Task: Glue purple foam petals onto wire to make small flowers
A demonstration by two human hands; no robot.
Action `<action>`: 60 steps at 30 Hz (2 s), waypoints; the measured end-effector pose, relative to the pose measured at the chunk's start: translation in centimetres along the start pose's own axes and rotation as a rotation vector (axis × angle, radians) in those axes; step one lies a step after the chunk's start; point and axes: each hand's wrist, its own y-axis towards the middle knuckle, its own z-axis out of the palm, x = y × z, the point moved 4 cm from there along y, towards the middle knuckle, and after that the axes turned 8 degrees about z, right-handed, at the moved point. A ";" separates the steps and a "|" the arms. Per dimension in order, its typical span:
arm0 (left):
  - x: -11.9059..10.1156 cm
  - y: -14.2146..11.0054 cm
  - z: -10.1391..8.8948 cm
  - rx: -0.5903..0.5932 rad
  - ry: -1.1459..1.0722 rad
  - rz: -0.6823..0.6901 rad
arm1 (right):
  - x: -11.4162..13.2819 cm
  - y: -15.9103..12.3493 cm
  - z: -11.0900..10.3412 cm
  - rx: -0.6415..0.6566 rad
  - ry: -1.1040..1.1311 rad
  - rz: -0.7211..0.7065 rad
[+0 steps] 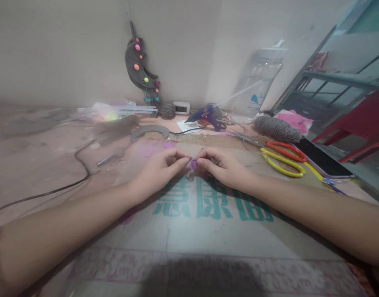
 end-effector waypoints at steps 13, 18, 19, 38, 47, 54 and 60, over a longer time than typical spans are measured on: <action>0.4 0.1 -0.3 -0.074 0.102 0.052 | 0.1 -0.1 0.0 0.016 0.019 0.027; 0.3 0.2 -0.6 -0.061 0.157 0.090 | 0.2 0.0 0.1 0.024 0.018 0.032; 0.2 0.2 -0.6 -0.062 0.158 0.081 | 0.2 0.0 0.1 0.022 0.016 0.030; -0.6 -0.1 0.0 0.045 0.077 0.076 | 0.1 0.0 0.0 0.039 0.029 -0.019; -0.5 0.0 0.0 0.067 0.130 0.136 | 0.3 0.0 0.0 0.001 -0.005 -0.022; -0.6 -0.1 0.0 0.068 0.104 0.129 | -0.2 0.0 -0.2 -0.077 0.028 -0.009; -0.4 -0.1 0.2 0.079 0.115 0.098 | -0.2 0.0 -0.3 -0.063 0.026 -0.002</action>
